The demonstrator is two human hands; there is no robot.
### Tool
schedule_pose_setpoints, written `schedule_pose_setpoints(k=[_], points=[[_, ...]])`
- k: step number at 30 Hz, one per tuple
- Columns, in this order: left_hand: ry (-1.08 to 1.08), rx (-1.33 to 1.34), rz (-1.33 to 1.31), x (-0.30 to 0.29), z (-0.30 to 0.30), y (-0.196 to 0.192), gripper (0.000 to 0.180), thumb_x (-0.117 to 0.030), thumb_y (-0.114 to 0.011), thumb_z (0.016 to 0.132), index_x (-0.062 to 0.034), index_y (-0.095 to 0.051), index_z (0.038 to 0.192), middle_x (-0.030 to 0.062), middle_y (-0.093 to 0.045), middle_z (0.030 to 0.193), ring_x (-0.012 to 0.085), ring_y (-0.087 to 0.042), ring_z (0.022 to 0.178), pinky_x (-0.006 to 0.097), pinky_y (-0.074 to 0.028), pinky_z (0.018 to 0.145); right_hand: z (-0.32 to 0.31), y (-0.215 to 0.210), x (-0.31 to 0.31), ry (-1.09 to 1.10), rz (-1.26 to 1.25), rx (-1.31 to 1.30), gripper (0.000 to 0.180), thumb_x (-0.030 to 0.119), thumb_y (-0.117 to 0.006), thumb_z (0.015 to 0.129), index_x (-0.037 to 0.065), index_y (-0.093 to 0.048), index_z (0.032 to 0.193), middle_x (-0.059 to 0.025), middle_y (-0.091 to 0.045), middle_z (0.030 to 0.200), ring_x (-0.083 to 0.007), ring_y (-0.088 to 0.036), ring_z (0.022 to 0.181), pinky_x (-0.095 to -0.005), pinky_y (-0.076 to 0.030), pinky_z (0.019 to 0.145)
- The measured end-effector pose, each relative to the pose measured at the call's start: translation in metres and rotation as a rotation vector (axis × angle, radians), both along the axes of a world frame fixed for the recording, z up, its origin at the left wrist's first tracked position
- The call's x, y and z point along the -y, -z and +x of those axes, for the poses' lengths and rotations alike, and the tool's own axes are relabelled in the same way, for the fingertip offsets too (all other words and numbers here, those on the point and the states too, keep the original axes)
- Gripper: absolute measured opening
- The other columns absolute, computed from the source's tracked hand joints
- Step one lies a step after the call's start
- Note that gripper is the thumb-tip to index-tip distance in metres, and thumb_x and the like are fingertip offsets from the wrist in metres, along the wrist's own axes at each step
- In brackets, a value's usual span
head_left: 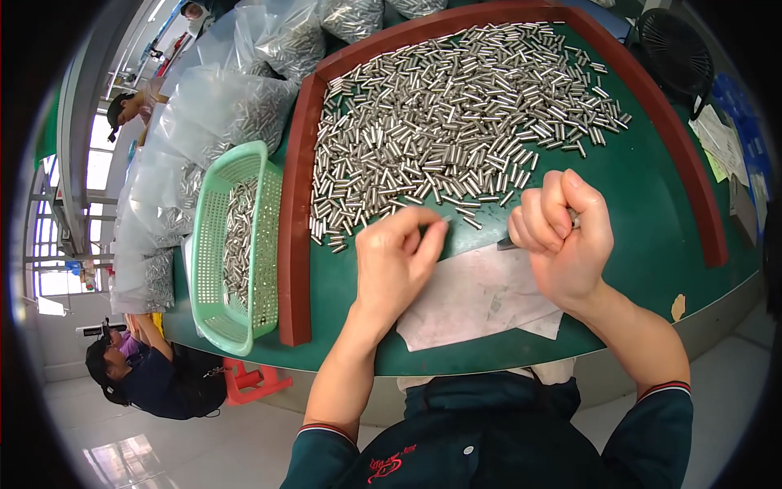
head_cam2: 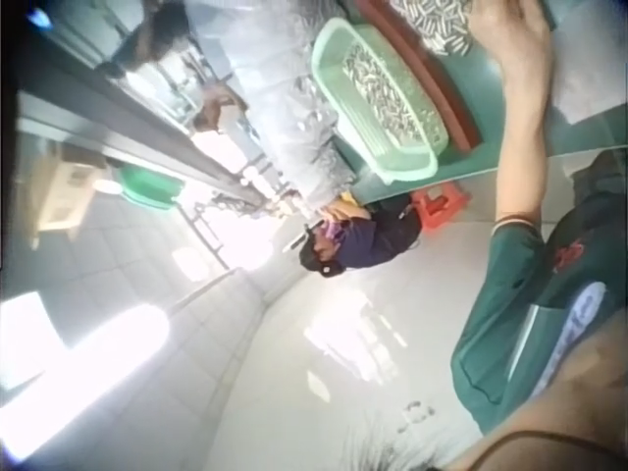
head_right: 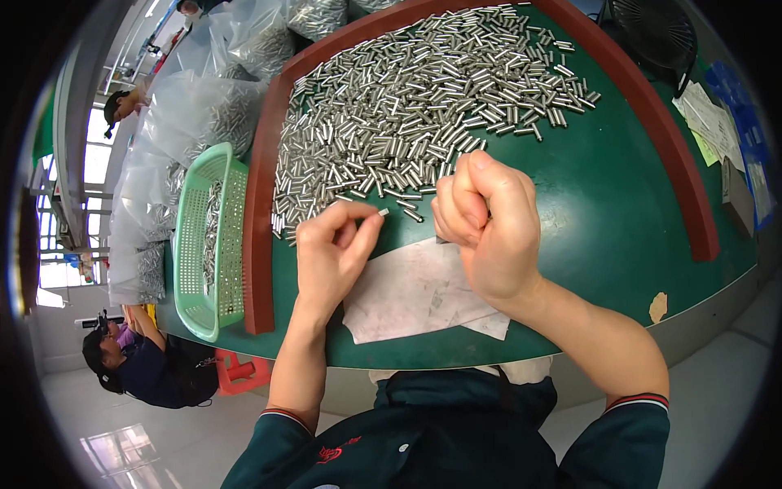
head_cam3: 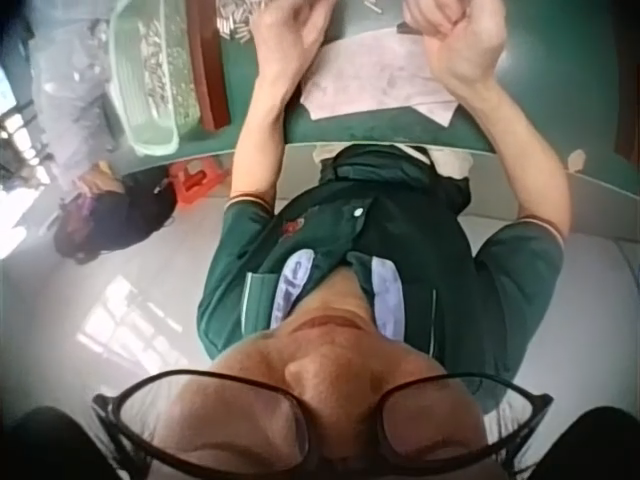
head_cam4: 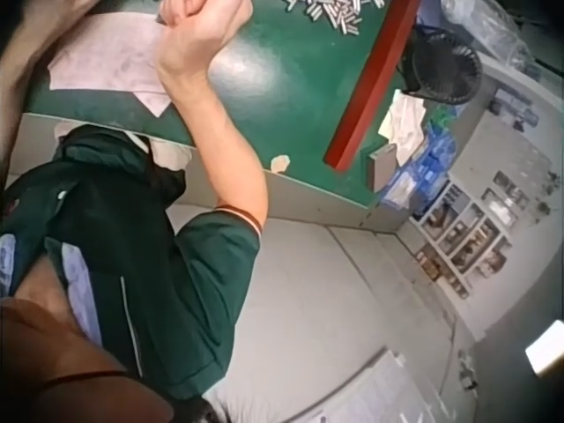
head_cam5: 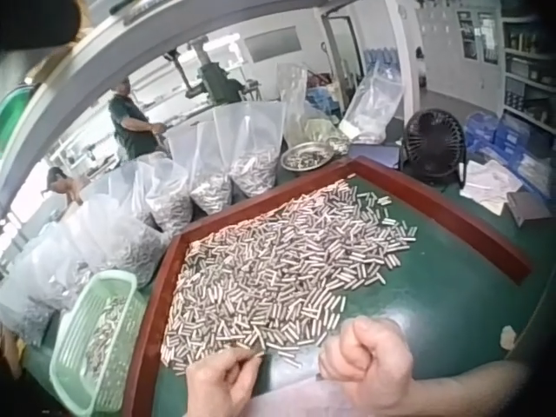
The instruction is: The person is using a small tool to clean or inspect small cylindrical metal parts at a workbench.
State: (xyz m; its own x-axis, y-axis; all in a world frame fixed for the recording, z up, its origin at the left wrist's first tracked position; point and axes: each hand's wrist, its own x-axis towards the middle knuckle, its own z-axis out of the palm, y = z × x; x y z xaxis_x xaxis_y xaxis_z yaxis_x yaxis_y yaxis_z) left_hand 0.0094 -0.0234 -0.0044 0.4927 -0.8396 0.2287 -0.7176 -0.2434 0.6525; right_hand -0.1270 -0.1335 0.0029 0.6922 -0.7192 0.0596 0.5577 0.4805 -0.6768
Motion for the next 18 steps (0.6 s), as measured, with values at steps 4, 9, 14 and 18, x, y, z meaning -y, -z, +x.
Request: schedule_pose_setpoints(k=[4, 9, 14, 18], points=[[0.240, -0.060, 0.069, -0.005, -0.014, -0.005, 0.005, -0.004, -0.064, 0.065, -0.0034, -0.061, 0.069, 0.0042, -0.039, 0.045, 0.0180, -0.041, 0.042, 0.031, -0.033, 0.041, 0.001, 0.002, -0.003, -0.046, -0.049, -0.007, 0.038, 0.024, -0.031, 0.087, 0.011, -0.026, 0.051, 0.0027, -0.024, 0.041, -0.0074, -0.016, 0.039, -0.0243, -0.016, 0.039], [0.250, -0.100, 0.104, -0.005, -0.013, -0.002, 0.008, -0.002, -0.066, 0.066, -0.0014, -0.062, 0.072, 0.0020, -0.033, 0.047, 0.0109, -0.032, 0.042, 0.026, -0.027, 0.041, 0.003, 0.005, -0.012, -0.078, -0.128, -0.027, 0.039, 0.024, -0.029, 0.089, 0.011, -0.026, 0.052, 0.0028, -0.024, 0.042, -0.0075, -0.015, 0.039, -0.0244, -0.016, 0.040], [0.257, -0.115, 0.096, -0.006, -0.013, 0.000, 0.008, -0.002, -0.066, 0.066, -0.0010, -0.061, 0.072, 0.0024, -0.035, 0.047, 0.0110, -0.033, 0.042, 0.027, -0.028, 0.041, 0.005, 0.010, -0.014, -0.069, -0.143, -0.017, 0.038, 0.023, -0.028, 0.088, 0.011, -0.026, 0.052, 0.0029, -0.024, 0.042, -0.0076, -0.015, 0.039, -0.0242, -0.017, 0.040], [0.248, -0.104, 0.118, -0.006, -0.013, 0.000, 0.007, -0.003, -0.066, 0.066, -0.0016, -0.061, 0.071, 0.0045, -0.040, 0.047, 0.0156, -0.039, 0.042, 0.029, -0.032, 0.042, 0.006, 0.010, -0.015, -0.082, -0.096, 0.001, 0.038, 0.023, -0.028, 0.088, 0.012, -0.026, 0.052, 0.0029, -0.024, 0.041, -0.0077, -0.015, 0.039, -0.0245, -0.017, 0.040]])
